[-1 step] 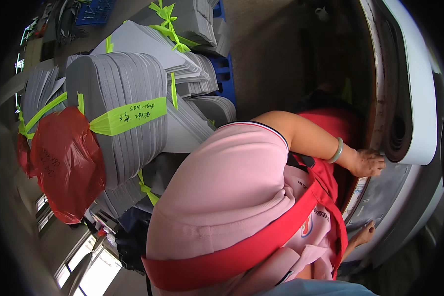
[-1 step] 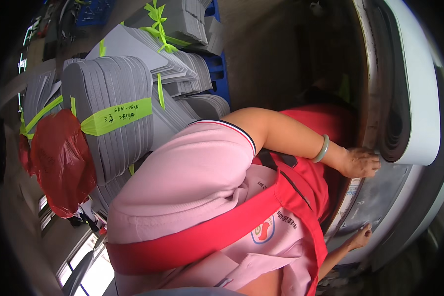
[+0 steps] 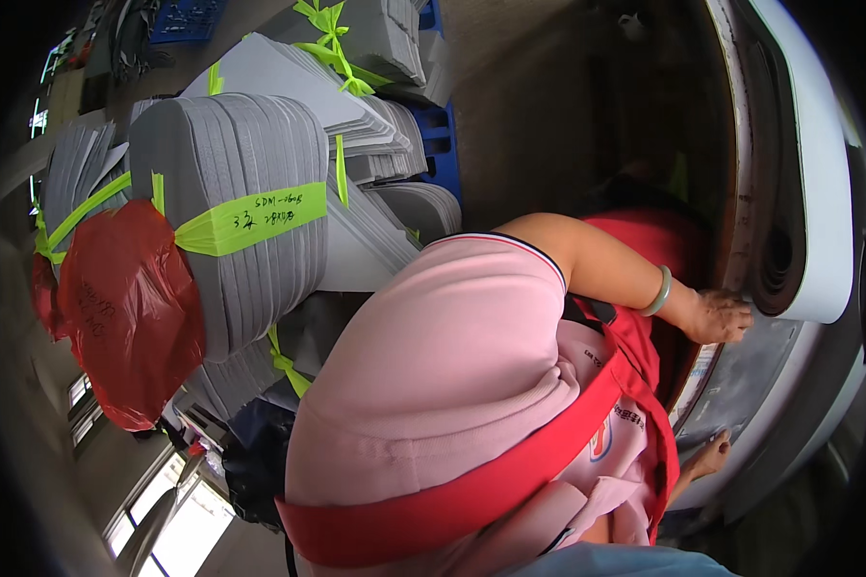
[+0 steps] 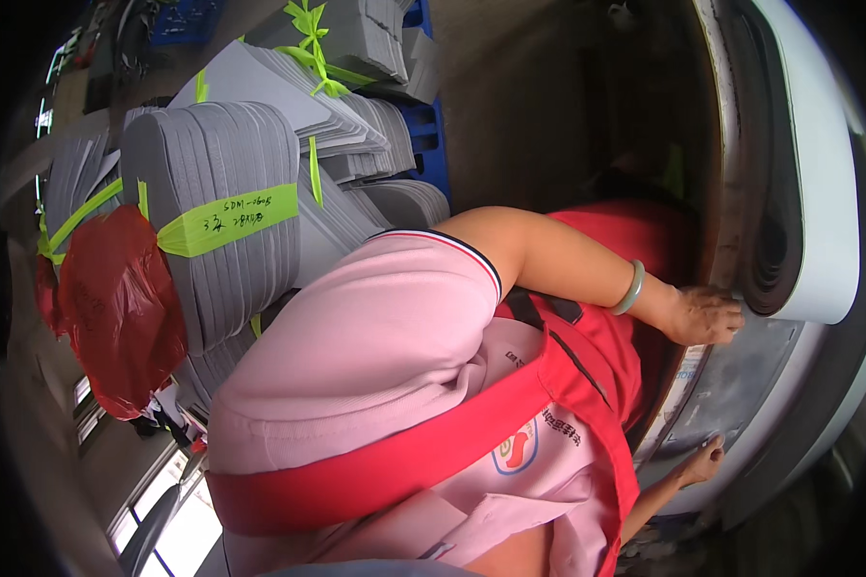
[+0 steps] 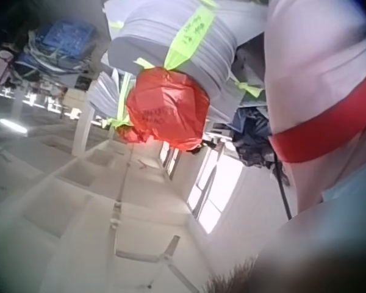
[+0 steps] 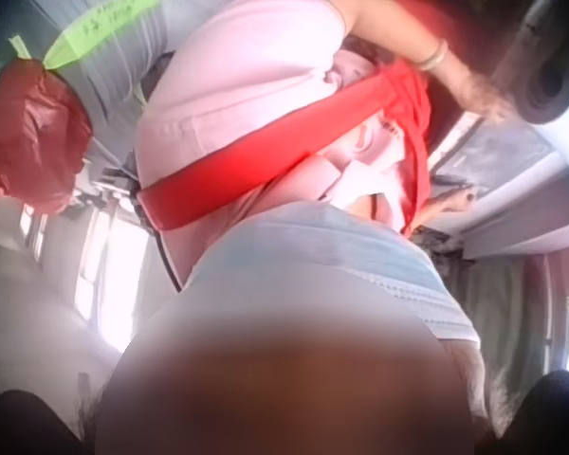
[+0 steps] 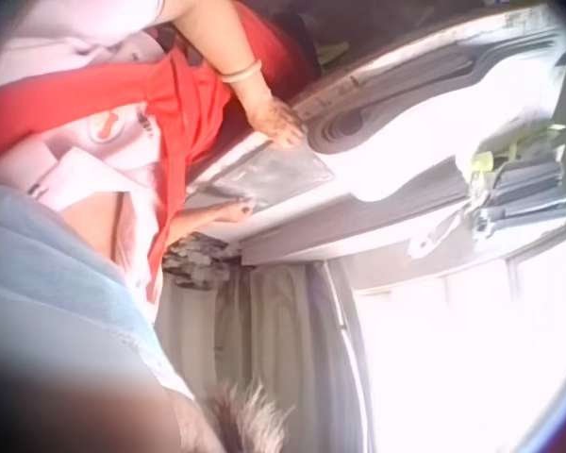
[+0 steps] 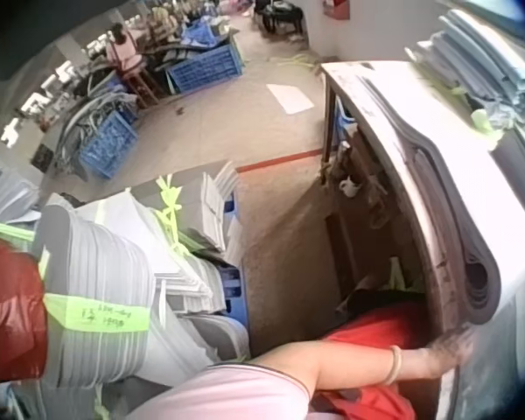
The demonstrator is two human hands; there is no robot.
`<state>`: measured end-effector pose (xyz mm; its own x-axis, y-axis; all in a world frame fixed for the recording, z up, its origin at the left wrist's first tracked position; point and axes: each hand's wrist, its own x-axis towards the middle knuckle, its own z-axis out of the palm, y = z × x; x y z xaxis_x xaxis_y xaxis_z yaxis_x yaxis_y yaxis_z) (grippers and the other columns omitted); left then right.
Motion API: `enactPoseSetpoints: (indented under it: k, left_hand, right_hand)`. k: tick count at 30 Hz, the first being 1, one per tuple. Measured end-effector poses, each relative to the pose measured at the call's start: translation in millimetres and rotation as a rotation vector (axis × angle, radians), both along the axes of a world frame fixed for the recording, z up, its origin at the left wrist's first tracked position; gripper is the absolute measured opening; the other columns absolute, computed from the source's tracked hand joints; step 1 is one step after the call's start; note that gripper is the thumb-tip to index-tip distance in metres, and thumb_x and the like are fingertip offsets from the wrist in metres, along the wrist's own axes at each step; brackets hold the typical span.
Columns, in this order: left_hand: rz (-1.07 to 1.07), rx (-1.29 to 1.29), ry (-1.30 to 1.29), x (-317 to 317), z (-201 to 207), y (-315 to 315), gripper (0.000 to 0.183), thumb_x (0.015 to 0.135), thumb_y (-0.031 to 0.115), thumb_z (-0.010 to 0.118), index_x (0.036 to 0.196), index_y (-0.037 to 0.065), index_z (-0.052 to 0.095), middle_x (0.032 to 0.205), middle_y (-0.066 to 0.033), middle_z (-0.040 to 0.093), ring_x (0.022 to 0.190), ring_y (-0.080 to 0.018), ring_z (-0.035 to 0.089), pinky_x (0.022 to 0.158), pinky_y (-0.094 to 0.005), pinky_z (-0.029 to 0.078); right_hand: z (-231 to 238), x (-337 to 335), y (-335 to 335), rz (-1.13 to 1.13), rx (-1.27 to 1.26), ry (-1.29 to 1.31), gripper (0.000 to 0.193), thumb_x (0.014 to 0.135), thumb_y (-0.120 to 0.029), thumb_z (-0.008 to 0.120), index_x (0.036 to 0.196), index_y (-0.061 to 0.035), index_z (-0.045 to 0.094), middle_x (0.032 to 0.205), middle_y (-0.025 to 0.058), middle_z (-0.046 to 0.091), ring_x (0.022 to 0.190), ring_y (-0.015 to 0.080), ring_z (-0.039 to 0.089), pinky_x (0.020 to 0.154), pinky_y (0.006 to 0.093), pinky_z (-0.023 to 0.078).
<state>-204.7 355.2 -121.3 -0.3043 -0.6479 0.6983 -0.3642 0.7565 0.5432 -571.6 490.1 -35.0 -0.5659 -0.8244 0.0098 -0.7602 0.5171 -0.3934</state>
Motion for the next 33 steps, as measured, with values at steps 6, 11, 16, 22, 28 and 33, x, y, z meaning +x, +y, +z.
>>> enactPoseSetpoints:
  k: [6, 11, 16, 22, 28, 33]
  left_hand:
    - [0.0, 0.078, -0.114, -7.2, 8.6, -2.9, 0.016, 0.077, 0.02, 0.059, 0.065, 0.009, 0.06, 0.094, -0.0109, 0.06, 0.095, -0.0268, 0.058, 0.085, -0.0411, 0.049]
    - [0.028, 0.07, -0.117, -7.6, 7.5, -1.9, 0.015, 0.075, 0.019, 0.06, 0.065, 0.007, 0.062, 0.094, -0.0121, 0.061, 0.095, -0.0272, 0.058, 0.087, -0.041, 0.048]
    - [0.044, 0.066, -0.073, -7.7, 7.1, 0.7, 0.014, 0.075, 0.018, 0.06, 0.067, 0.007, 0.063, 0.095, -0.0117, 0.061, 0.096, -0.027, 0.057, 0.088, -0.0408, 0.048]
    - [0.05, 0.072, -0.04, -5.5, 7.8, 1.2, 0.014, 0.076, 0.019, 0.06, 0.069, 0.008, 0.063, 0.095, -0.01, 0.06, 0.096, -0.0261, 0.057, 0.086, -0.0407, 0.049]
    - [-0.005, 0.028, -0.028, -0.8, 2.3, -2.4, 0.013, 0.075, 0.02, 0.062, 0.067, 0.011, 0.064, 0.092, -0.0069, 0.059, 0.096, -0.0253, 0.059, 0.083, -0.0399, 0.051]
    - [-0.025, 0.029, 0.014, 3.4, 6.1, 0.7, 0.013, 0.074, 0.02, 0.063, 0.064, 0.011, 0.063, 0.091, -0.0053, 0.06, 0.098, -0.0244, 0.06, 0.079, -0.0387, 0.053]
  right_hand:
    - [-1.7, 2.0, -4.6, 0.036, 0.02, 0.063, 0.047, 0.094, -0.042, 0.066, 0.085, 0.004, 0.066, 0.076, 0.0075, 0.063, 0.069, 0.0164, 0.058, 0.067, 0.0317, 0.051]
    - [-1.4, 10.5, -3.4, 0.059, 0.001, 0.088, 0.046, 0.094, -0.042, 0.066, 0.083, 0.0029, 0.065, 0.073, 0.0068, 0.061, 0.068, 0.0169, 0.056, 0.065, 0.0334, 0.048]
    - [2.2, 5.8, -3.5, 0.039, 0.064, 0.16, 0.046, 0.093, -0.042, 0.066, 0.082, 0.003, 0.064, 0.072, 0.0073, 0.061, 0.067, 0.0177, 0.057, 0.065, 0.035, 0.049]
    - [1.9, 2.1, -6.6, 0.073, 0.1, 0.184, 0.047, 0.094, -0.042, 0.066, 0.083, 0.0039, 0.064, 0.074, 0.0081, 0.063, 0.068, 0.0175, 0.058, 0.066, 0.0338, 0.052]
    - [1.7, -5.6, -5.9, -0.032, 0.054, 0.082, 0.046, 0.094, -0.04, 0.068, 0.089, 0.0064, 0.066, 0.081, 0.0107, 0.065, 0.072, 0.0181, 0.061, 0.068, 0.0336, 0.057]
    - [6.2, -18.1, -3.6, -0.063, 0.198, 0.144, 0.046, 0.094, -0.04, 0.068, 0.093, 0.0062, 0.067, 0.086, 0.0116, 0.066, 0.076, 0.0188, 0.062, 0.069, 0.0328, 0.058]
